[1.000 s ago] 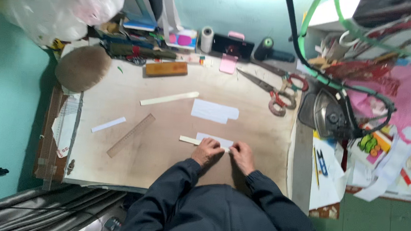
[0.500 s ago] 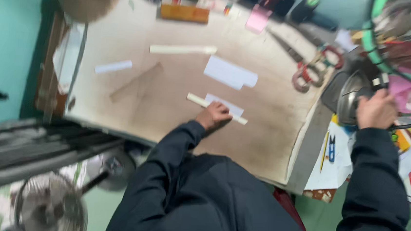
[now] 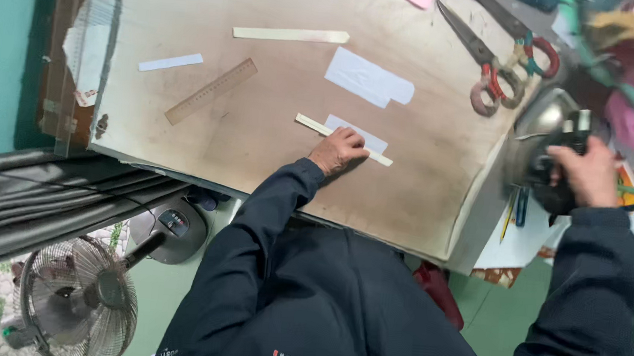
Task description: The person irons long white fabric strips on a workbench using a steam iron. They repeatedly pick up the strips, fold them, and press them with the iron, occasionally moving other items on the cluttered table.
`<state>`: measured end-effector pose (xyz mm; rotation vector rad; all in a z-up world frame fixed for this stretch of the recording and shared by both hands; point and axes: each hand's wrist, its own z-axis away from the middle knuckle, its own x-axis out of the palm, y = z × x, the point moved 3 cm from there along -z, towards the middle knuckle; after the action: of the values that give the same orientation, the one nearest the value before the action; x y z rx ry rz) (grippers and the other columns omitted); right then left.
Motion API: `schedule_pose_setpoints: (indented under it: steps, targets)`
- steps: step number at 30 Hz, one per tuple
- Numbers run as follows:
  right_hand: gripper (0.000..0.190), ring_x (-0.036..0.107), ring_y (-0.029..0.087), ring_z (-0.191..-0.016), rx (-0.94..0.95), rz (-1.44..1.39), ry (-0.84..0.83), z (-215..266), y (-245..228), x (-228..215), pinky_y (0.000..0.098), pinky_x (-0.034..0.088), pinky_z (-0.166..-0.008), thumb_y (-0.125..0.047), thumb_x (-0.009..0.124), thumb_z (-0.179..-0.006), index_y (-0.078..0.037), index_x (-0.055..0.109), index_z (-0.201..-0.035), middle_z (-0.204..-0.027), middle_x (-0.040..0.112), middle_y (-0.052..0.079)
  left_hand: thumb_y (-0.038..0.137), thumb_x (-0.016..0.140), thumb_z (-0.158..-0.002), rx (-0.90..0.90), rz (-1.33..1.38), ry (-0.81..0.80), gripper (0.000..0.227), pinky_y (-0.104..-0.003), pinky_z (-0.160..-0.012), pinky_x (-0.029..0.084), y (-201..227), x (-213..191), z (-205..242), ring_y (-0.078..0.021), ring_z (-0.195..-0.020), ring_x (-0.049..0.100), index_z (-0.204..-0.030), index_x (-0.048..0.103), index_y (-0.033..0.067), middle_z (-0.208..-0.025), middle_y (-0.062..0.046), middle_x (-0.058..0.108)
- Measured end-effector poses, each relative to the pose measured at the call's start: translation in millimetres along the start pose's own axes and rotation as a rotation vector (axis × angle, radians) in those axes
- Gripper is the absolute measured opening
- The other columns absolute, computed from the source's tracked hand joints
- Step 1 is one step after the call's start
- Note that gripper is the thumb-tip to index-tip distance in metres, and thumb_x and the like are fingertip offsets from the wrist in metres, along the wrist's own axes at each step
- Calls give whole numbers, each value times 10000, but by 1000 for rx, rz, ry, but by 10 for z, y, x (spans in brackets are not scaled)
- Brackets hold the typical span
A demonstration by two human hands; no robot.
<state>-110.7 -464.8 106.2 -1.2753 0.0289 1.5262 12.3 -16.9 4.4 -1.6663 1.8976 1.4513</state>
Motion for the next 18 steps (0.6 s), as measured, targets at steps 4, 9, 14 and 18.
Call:
schedule_pose_setpoints:
  steps: [4, 9, 14, 18]
  targets:
    - [364, 603, 272, -876, -174, 247, -82, 701, -408, 458, 409, 448, -793, -332, 686, -957, -27, 628, -1146, -954, 669, 160, 127, 635, -956, -31, 29, -25, 65, -425, -704, 408, -11, 15, 13, -286, -846, 489, -980, 684, 162, -943, -63, 574]
    - [406, 677, 505, -903, -323, 431, -244, 1266, -507, 1369, 595, 522, -751, -305, 744, -857, -90, 575, -1157, -909, 702, 282, 309, 613, -964, -27, -67, 74, 74, -331, -778, 459, -92, 6, -56, -167, -890, 526, -925, 665, 343, -925, 61, 514]
    - [552, 700, 372, -961, -609, 665, -428, 1637, -654, 1919, 534, 587, -783, -377, 671, -851, -215, 414, -1313, -1024, 707, 133, 399, 643, -950, -35, -81, 110, 78, -336, -777, 469, -113, 30, -44, -165, -873, 527, -878, 653, 370, -901, 64, 500]
    - [494, 702, 362, -925, -628, 702, -379, 1628, -689, 1987, 523, 598, -758, -390, 633, -900, -225, 435, -1321, -980, 676, 110, 408, 644, -940, -29, -51, 98, 40, -346, -770, 462, -112, 33, -45, -170, -873, 519, -914, 637, 378, -916, 71, 503]
